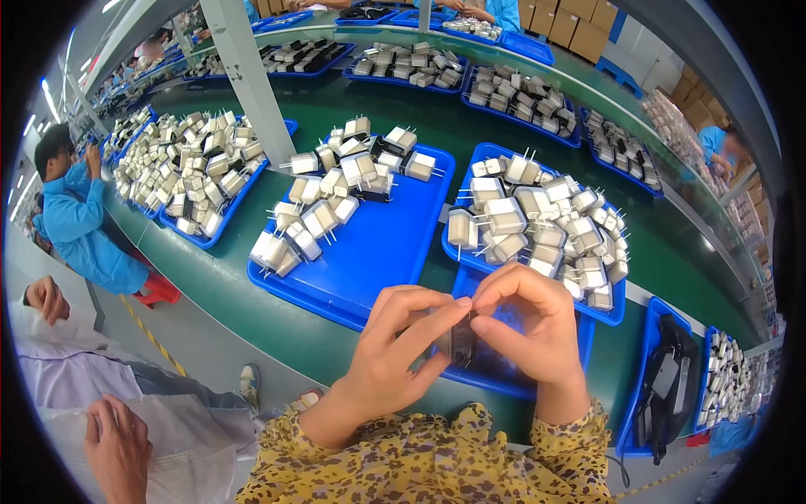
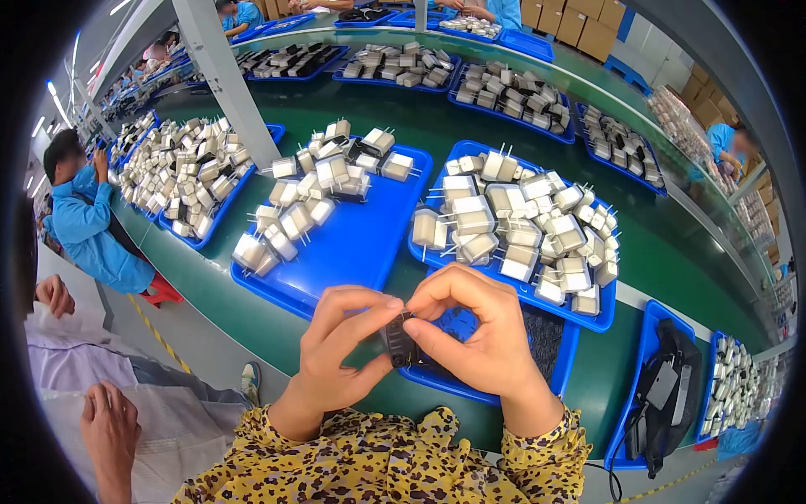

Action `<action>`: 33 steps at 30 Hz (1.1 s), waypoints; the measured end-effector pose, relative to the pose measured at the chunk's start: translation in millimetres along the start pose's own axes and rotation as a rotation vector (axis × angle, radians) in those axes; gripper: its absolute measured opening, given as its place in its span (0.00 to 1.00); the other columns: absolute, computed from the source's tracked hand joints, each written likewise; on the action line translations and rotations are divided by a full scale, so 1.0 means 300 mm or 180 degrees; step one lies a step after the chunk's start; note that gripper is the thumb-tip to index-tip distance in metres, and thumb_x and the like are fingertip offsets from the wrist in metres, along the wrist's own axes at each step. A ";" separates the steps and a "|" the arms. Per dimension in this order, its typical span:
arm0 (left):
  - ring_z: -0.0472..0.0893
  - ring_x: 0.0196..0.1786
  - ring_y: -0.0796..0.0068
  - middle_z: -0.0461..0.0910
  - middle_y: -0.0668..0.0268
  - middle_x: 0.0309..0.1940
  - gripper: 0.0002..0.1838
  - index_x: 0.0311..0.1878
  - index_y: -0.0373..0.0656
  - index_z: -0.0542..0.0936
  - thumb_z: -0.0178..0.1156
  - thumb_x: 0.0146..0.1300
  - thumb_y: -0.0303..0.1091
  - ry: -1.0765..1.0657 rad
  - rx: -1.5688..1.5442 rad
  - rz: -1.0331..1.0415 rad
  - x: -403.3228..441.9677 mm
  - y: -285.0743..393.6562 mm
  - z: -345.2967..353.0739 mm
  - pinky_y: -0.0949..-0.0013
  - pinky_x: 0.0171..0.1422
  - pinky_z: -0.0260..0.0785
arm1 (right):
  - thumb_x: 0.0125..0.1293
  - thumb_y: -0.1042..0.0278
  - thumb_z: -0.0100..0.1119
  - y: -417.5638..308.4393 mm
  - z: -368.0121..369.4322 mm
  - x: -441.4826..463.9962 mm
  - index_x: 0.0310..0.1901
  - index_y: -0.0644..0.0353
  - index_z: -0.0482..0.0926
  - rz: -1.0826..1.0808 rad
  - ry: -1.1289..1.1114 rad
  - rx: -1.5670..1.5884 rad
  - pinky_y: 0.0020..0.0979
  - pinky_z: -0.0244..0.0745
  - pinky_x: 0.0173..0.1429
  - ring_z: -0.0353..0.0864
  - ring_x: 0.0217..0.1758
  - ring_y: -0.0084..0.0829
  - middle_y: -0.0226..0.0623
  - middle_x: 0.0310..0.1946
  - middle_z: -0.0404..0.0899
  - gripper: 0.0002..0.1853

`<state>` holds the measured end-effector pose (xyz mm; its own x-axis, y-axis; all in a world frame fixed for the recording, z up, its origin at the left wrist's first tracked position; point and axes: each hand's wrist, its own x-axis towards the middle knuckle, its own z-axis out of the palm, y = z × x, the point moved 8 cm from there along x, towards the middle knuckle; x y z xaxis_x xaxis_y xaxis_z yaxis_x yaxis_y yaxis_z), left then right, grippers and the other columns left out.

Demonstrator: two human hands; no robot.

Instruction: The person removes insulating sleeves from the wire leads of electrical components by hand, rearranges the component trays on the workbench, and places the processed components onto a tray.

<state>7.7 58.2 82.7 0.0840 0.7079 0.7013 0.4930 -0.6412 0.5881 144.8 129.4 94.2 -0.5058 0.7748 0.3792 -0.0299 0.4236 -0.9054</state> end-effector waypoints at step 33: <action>0.82 0.54 0.57 0.79 0.51 0.52 0.43 0.67 0.34 0.71 0.76 0.44 0.16 0.0892 -0.0528 -0.0550 -0.044 -0.068 -0.046 0.65 0.48 0.86 | 0.60 0.78 0.62 -0.081 0.021 -0.012 0.50 0.67 0.80 -0.0859 -0.0045 -0.1050 0.35 0.81 0.44 0.85 0.41 0.41 0.48 0.46 0.83 0.15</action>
<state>-15.4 57.7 67.0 -0.2401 0.7160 0.6555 0.3301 -0.5748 0.7488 142.0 113.3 113.7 -0.5294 0.6101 0.5895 0.1135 0.7395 -0.6635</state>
